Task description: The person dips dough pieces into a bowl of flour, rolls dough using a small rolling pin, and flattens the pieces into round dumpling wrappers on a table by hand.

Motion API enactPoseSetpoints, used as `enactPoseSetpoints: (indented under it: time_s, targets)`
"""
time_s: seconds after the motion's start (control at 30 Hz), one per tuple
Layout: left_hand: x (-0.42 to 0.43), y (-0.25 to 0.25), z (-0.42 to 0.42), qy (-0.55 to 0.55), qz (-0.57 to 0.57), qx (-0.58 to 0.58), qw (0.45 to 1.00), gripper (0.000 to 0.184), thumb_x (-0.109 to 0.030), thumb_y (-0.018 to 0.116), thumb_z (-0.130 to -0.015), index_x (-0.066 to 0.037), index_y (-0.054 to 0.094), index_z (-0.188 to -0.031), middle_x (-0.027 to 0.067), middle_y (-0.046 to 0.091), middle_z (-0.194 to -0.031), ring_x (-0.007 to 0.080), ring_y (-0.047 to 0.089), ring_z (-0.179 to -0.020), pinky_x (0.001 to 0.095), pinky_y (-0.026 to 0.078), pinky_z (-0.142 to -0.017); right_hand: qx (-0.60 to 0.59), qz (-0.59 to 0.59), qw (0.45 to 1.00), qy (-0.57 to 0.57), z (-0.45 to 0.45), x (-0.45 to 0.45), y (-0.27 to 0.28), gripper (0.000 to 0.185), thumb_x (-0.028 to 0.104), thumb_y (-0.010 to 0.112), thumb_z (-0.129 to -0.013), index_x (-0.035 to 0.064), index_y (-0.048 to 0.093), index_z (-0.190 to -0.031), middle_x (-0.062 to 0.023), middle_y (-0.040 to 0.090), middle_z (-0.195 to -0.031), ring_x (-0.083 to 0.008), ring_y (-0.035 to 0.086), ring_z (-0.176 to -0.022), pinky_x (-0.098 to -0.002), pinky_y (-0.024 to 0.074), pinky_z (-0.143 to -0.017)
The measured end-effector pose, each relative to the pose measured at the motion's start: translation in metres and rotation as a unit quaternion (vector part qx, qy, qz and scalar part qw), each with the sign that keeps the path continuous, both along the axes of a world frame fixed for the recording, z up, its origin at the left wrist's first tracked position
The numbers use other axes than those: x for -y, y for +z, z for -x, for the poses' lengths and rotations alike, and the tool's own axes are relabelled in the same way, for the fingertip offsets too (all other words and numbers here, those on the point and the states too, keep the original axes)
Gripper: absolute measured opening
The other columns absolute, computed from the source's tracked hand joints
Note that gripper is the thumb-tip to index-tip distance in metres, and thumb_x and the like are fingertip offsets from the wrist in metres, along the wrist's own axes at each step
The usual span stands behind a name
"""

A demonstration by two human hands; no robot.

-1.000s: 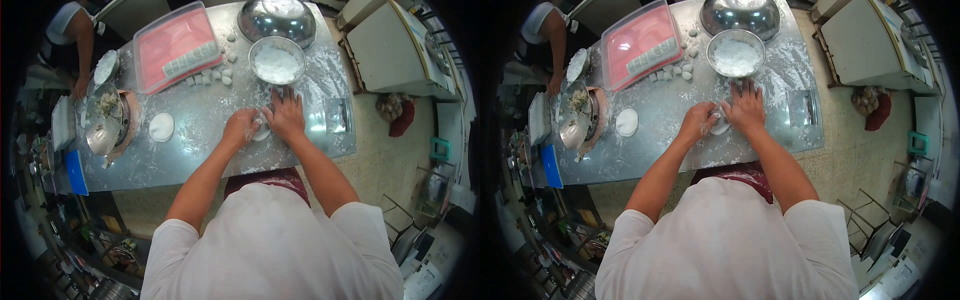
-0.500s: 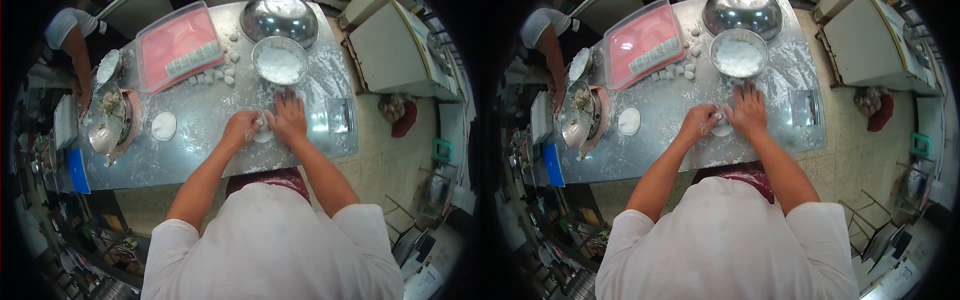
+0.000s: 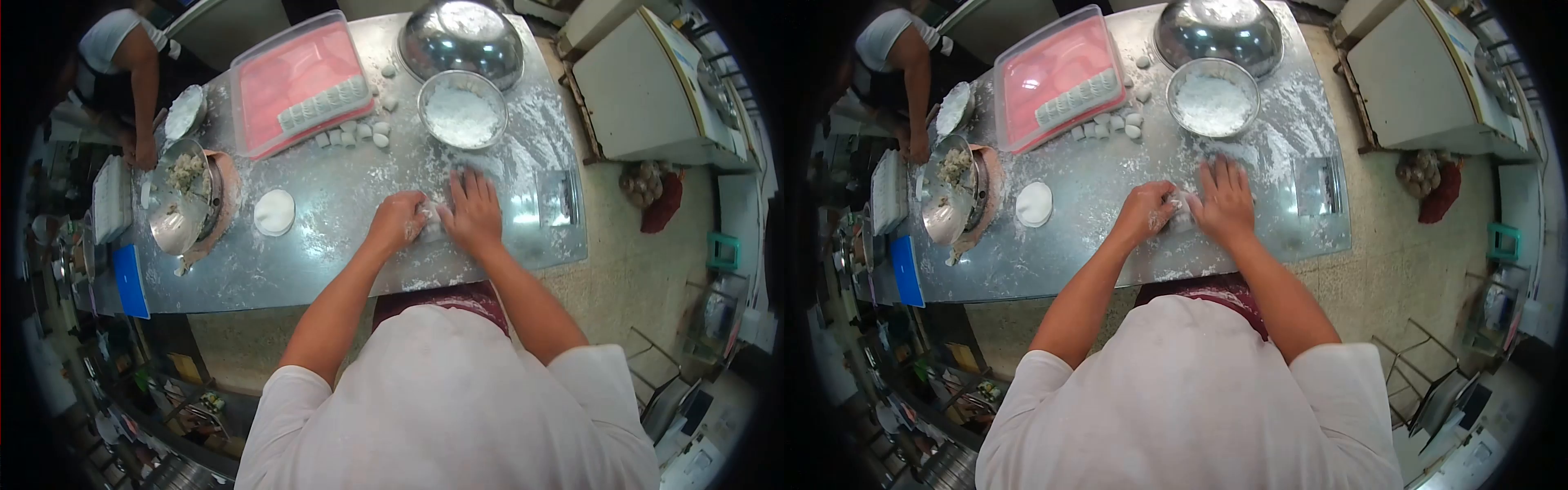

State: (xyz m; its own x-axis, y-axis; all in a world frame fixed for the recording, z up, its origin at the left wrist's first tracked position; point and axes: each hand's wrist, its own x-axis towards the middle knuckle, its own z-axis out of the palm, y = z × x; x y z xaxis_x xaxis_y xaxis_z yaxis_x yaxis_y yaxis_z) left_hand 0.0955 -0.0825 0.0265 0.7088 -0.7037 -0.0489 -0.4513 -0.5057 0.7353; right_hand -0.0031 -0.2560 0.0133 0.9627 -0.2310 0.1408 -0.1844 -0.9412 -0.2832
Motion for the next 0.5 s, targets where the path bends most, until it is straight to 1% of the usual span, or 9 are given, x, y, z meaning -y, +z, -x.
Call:
enactPoseSetpoints:
  time_s: [0.1, 0.13, 0.17, 0.2, 0.27, 0.3, 0.37, 0.43, 0.5]
  targets:
    - [-0.010, 0.004, 0.008, 0.022, -0.024, -0.031, 0.999, 0.026, -0.010, 0.070, -0.085, 0.001, 0.067, -0.108, 0.0223, 0.071, -0.099, 0.0381, 0.069, -0.093, 0.0433, 0.054, -0.083, 0.003, -0.010, 0.999, 0.050, 0.074, 0.000, -0.007, 0.065, 0.043, 0.066, -0.091, 0.0081, 0.056, -0.144, -0.0199, 0.046, -0.156, -0.0407, 0.042, -0.142, -0.0543, 0.0295, -0.118]
    - [-0.013, 0.008, 0.014, 0.069, -0.030, -0.127, 0.989, 0.025, -0.010, 0.070, -0.086, 0.002, 0.066, -0.107, 0.0215, 0.071, -0.097, 0.0366, 0.070, -0.091, 0.0425, 0.054, -0.082, -0.018, -0.011, 0.998, 0.061, 0.095, 0.001, -0.005, 0.065, 0.043, 0.066, -0.091, 0.0081, 0.056, -0.144, -0.0195, 0.046, -0.156, -0.0406, 0.042, -0.142, -0.0544, 0.0297, -0.118]
    - [-0.015, 0.010, 0.018, 0.108, -0.039, -0.224, 0.968, 0.024, -0.010, 0.070, -0.087, 0.002, 0.066, -0.106, 0.0206, 0.071, -0.095, 0.0351, 0.070, -0.088, 0.0416, 0.054, -0.081, -0.042, -0.016, 0.997, 0.065, 0.107, -0.001, -0.004, 0.064, 0.043, 0.066, -0.090, 0.0081, 0.057, -0.144, -0.0190, 0.046, -0.156, -0.0405, 0.043, -0.142, -0.0544, 0.0299, -0.118]
    - [-0.016, 0.010, 0.017, 0.103, -0.045, -0.228, 0.967, 0.024, -0.010, 0.070, -0.087, 0.002, 0.066, -0.106, 0.0206, 0.071, -0.095, 0.0351, 0.070, -0.088, 0.0416, 0.054, -0.081, -0.036, -0.013, 0.997, 0.074, 0.098, 0.002, -0.003, 0.063, 0.043, 0.065, -0.092, 0.0092, 0.056, -0.144, -0.0181, 0.045, -0.157, -0.0404, 0.043, -0.142, -0.0542, 0.0307, -0.117]
    - [-0.019, 0.007, 0.020, 0.101, -0.061, -0.221, 0.968, 0.026, -0.012, 0.071, -0.087, 0.002, 0.066, -0.109, 0.0196, 0.071, -0.094, 0.0331, 0.070, -0.086, 0.0402, 0.054, -0.080, -0.012, -0.008, 0.997, 0.080, 0.046, 0.004, -0.002, 0.063, 0.043, 0.065, -0.093, 0.0098, 0.056, -0.145, -0.0192, 0.046, -0.156, -0.0414, 0.043, -0.142, -0.0547, 0.0309, -0.117]
    - [-0.017, 0.005, 0.021, 0.094, -0.067, -0.223, 0.968, 0.026, -0.012, 0.071, -0.087, 0.002, 0.066, -0.109, 0.0196, 0.071, -0.094, 0.0331, 0.070, -0.086, 0.0402, 0.054, -0.080, -0.010, 0.004, 0.998, 0.055, 0.017, 0.002, 0.002, 0.063, 0.043, 0.064, -0.093, 0.0099, 0.056, -0.145, -0.0197, 0.046, -0.155, -0.0419, 0.042, -0.142, -0.0551, 0.0309, -0.117]
    - [-0.010, 0.003, 0.011, 0.083, 0.015, -0.088, 0.993, 0.029, -0.012, 0.072, -0.086, 0.000, 0.067, -0.112, 0.0199, 0.072, -0.094, 0.0345, 0.071, -0.085, 0.0413, 0.054, -0.079, 0.004, 0.017, 0.999, 0.030, -0.016, -0.001, 0.005, 0.062, 0.043, 0.064, -0.093, 0.0100, 0.056, -0.145, -0.0202, 0.045, -0.155, -0.0424, 0.042, -0.142, -0.0555, 0.0309, -0.117]
    - [-0.004, 0.002, 0.004, 0.075, 0.010, -0.074, 0.994, 0.031, -0.011, 0.072, -0.086, 0.000, 0.067, -0.115, 0.0203, 0.072, -0.096, 0.0350, 0.071, -0.087, 0.0420, 0.054, -0.080, 0.017, 0.019, 1.000, 0.013, -0.027, 0.002, 0.003, 0.064, 0.044, 0.065, -0.092, 0.0095, 0.056, -0.145, -0.0213, 0.044, -0.156, -0.0434, 0.041, -0.142, -0.0562, 0.0305, -0.117]
    - [-0.005, -0.012, -0.002, -0.020, -0.004, 0.044, 0.999, 0.030, -0.010, 0.070, -0.087, 0.000, 0.066, -0.114, 0.0211, 0.072, -0.096, 0.0350, 0.071, -0.087, 0.0416, 0.054, -0.080, 0.018, 0.020, 0.999, 0.035, 0.004, 0.002, -0.004, 0.064, 0.045, 0.064, -0.092, 0.0096, 0.055, -0.145, -0.0212, 0.044, -0.156, -0.0431, 0.041, -0.143, -0.0559, 0.0304, -0.118]
